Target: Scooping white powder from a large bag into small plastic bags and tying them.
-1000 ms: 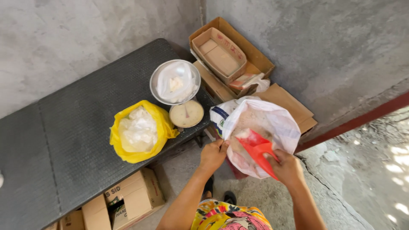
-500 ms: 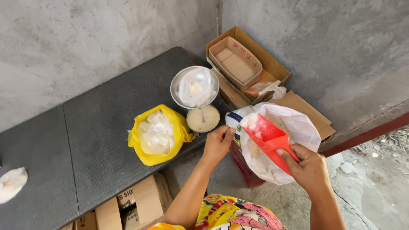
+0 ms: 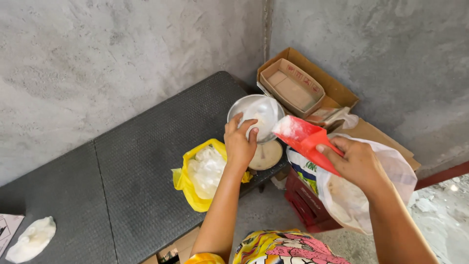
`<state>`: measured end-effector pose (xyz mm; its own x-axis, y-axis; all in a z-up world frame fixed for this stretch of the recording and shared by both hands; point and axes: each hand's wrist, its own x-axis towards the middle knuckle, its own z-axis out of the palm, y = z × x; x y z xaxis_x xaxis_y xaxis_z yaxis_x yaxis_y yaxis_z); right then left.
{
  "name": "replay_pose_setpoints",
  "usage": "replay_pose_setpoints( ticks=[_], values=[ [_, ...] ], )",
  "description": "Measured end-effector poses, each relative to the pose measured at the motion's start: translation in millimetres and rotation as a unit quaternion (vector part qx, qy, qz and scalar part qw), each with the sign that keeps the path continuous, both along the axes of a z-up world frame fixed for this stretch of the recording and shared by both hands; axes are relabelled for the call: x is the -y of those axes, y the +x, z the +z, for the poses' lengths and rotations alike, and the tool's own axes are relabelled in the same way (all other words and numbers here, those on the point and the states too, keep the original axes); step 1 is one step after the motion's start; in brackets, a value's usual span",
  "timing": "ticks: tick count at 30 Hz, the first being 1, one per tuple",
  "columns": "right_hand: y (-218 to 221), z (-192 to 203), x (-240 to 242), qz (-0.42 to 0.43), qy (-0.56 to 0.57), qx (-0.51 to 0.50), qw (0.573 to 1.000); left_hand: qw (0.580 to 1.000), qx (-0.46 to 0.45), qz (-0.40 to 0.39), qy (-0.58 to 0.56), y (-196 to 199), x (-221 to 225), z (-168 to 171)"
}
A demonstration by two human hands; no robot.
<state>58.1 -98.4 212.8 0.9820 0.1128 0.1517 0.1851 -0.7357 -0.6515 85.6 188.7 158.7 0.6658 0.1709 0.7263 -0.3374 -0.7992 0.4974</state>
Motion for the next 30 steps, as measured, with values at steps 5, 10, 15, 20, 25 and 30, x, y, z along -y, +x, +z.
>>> replay_pose_setpoints(
  ticks=[5, 10, 15, 20, 25, 30],
  values=[
    [46, 9, -39, 0.056, -0.124, 0.105, 0.985, 0.99, -0.12, 0.014, 0.067, 48, -23, -33],
    [77, 25, -93, 0.077, -0.252, 0.088, 0.961, 0.965, -0.259, -0.008, 0.027, 67, -35, -48],
    [107, 19, -146, 0.158, -0.37, 0.145, 0.904, 0.981, -0.191, -0.044, -0.005, 61, -39, -44],
    [122, -17, -170, 0.175, -0.407, 0.214, 0.87, 0.979, -0.198, -0.053, -0.012, 54, -48, -52],
    [91, 16, -163, 0.121, -0.384, 0.189, 0.895, 0.983, -0.171, -0.069, -0.017, 51, -58, -52],
    [56, 7, -123, 0.003, -0.198, 0.163, 0.967, 0.984, -0.158, -0.064, -0.056, 17, -55, -26]
  ],
)
